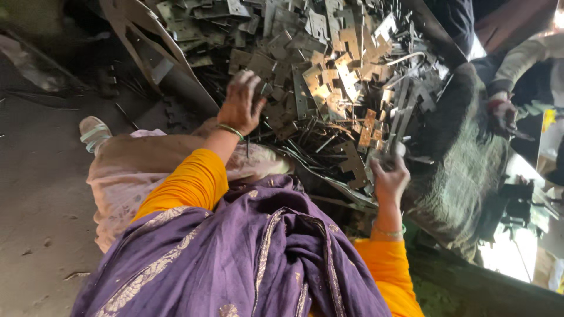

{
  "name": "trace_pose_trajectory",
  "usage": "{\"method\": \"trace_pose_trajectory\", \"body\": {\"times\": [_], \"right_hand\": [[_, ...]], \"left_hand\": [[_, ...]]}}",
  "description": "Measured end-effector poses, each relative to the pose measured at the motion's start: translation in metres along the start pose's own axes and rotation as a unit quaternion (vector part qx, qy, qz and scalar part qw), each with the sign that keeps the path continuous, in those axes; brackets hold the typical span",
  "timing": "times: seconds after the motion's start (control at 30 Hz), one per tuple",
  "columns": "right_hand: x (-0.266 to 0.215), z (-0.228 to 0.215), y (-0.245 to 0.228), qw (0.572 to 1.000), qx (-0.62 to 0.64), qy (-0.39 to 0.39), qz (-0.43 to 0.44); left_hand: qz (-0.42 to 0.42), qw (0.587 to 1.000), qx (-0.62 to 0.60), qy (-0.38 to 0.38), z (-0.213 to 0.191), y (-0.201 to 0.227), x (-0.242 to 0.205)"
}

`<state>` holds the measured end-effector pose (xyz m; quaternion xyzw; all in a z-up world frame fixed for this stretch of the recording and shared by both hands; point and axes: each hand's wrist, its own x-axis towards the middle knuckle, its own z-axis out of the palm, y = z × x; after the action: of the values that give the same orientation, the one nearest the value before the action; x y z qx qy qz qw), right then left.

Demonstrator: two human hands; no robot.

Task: The person sorts small metal parts from a large pile by hand, picking up individual pieces and moving them aside. The hands repeatedly reach into the pile, select parts, and place them in a different area.

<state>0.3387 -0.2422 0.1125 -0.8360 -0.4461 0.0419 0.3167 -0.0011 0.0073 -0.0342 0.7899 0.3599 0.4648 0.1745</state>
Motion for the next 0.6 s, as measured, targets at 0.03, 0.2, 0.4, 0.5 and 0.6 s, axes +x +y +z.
{"method": "trace_pose_trajectory", "body": {"times": [0.03, 0.2, 0.4, 0.5, 0.6], "right_hand": [[0.012, 0.011, -0.015, 0.998, 0.048, -0.040, 0.034], [0.073, 0.109, -0.103, 0.977, 0.156, -0.108, -0.096], [0.126, 0.222, -0.244, 0.975, 0.053, -0.188, -0.106], [0.126, 0.243, -0.287, 0.956, 0.024, -0.127, -0.263], [0.114, 0.222, -0.274, 0.931, 0.028, -0.140, -0.335]], "left_hand": [[0.023, 0.999, 0.008, -0.025, 0.000, 0.002, 0.000], [-0.004, 0.995, 0.047, -0.092, 0.002, 0.007, 0.003], [0.033, 0.989, 0.098, -0.104, 0.005, 0.008, 0.003], [0.066, 0.988, 0.109, -0.087, 0.005, 0.006, 0.000], [0.072, 0.993, 0.055, -0.076, 0.005, 0.004, -0.002]]}}
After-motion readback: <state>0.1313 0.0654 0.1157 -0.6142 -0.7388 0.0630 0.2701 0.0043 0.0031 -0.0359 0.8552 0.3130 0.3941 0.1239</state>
